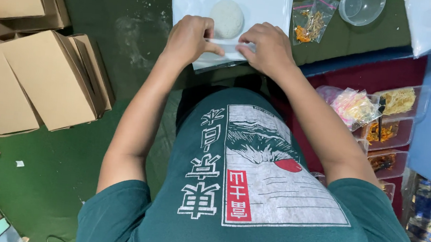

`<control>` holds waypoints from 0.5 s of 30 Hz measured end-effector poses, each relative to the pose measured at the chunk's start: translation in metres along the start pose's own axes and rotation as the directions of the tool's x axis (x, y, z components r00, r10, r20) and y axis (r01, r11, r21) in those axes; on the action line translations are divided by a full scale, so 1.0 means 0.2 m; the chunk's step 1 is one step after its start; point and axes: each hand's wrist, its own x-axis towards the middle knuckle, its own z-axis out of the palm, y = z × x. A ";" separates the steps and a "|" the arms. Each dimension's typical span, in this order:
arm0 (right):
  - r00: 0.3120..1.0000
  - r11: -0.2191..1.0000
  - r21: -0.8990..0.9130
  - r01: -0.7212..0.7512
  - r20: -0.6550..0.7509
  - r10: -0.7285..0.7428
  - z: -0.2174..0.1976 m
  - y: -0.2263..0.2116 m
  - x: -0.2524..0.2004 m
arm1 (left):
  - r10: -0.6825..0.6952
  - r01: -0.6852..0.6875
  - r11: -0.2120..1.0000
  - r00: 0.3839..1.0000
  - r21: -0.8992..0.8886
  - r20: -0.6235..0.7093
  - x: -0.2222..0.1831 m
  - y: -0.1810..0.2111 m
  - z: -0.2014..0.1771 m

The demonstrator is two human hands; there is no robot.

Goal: Preparing and packaging food items by adding toppings to buns, wrapping them in paper, and placing them in boxes

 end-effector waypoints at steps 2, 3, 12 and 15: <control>1.000 0.999 -0.036 -0.003 0.009 0.004 0.01 0.00 0.01 | 0.027 -0.027 0.999 1.000 -0.016 -0.010 -0.02 0.03 -0.04; 1.000 0.999 -0.041 -0.011 0.015 0.012 0.02 0.00 0.01 | 0.042 -0.041 0.998 0.999 -0.039 0.009 -0.03 0.06 -0.07; 0.989 0.989 0.015 -0.146 0.040 0.145 -0.03 0.12 0.13 | 0.055 -0.059 0.995 0.997 -0.082 -0.052 0.04 0.01 -0.16; 0.976 0.960 0.178 -0.218 0.042 0.214 -0.06 0.17 0.17 | 0.079 -0.084 0.991 0.996 -0.103 -0.048 0.08 -0.04 -0.18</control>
